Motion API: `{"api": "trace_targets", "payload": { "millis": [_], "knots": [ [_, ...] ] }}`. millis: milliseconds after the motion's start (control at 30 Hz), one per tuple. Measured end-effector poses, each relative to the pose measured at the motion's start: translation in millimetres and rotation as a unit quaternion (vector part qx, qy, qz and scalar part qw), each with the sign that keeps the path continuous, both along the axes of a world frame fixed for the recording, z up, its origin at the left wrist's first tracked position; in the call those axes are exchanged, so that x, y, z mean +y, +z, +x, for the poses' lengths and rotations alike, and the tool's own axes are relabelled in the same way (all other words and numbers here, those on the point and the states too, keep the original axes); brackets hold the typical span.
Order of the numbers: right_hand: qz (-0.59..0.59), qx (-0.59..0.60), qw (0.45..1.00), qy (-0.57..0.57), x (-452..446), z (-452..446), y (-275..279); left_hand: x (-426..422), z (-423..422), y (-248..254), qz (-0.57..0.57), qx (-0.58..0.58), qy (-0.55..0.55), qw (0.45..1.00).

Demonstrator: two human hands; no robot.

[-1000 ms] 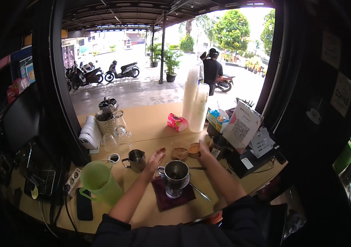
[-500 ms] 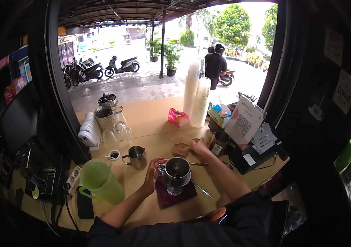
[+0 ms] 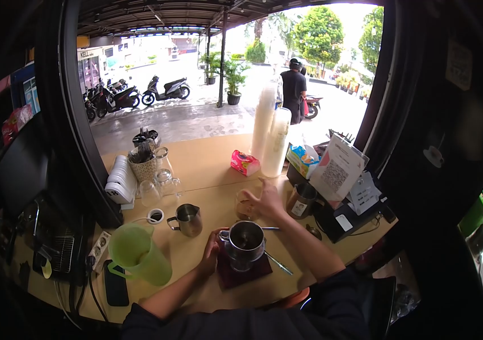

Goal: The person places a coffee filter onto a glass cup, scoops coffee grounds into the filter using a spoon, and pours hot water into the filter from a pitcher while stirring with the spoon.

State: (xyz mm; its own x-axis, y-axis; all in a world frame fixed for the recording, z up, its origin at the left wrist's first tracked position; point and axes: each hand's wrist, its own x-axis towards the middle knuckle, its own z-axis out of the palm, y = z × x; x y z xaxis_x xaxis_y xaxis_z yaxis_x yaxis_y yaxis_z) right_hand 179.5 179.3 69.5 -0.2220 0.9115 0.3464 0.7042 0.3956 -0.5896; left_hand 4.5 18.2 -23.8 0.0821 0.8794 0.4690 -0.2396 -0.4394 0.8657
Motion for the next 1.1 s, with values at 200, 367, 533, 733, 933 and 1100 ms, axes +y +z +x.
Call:
{"api": "trace_targets", "payload": {
  "millis": [200, 367, 533, 733, 933, 1100],
  "knots": [
    [-0.001, -0.121, 0.991, 0.061, -7.4, -11.4, 0.9, -2.9, 3.9, 10.8, -0.014, -0.02, 0.0, 1.0],
    [0.013, -0.132, 0.989, 0.063, -4.2, -1.6, -8.6, -4.2, 3.3, 11.7, -0.029, -0.018, -0.001, 0.999],
    [-0.011, -0.148, 0.986, 0.08, -17.3, 18.5, -5.7, -4.8, 4.7, 12.8, -0.039, -0.024, -0.002, 0.999],
    [0.105, -0.099, 0.989, 0.041, -50.1, 39.9, -4.2, -6.2, 6.2, 12.3, -0.049, -0.044, -0.007, 0.998],
    [0.154, 0.114, 0.978, -0.084, -88.1, 75.0, -27.9, 1.2, 4.8, -2.4, -0.059, -0.064, -0.018, 0.996],
    [0.126, 0.032, 0.989, -0.068, -113.7, 89.9, -51.9, 0.4, 6.9, 1.0, -0.055, -0.073, -0.02, 0.996]
  ]
}}
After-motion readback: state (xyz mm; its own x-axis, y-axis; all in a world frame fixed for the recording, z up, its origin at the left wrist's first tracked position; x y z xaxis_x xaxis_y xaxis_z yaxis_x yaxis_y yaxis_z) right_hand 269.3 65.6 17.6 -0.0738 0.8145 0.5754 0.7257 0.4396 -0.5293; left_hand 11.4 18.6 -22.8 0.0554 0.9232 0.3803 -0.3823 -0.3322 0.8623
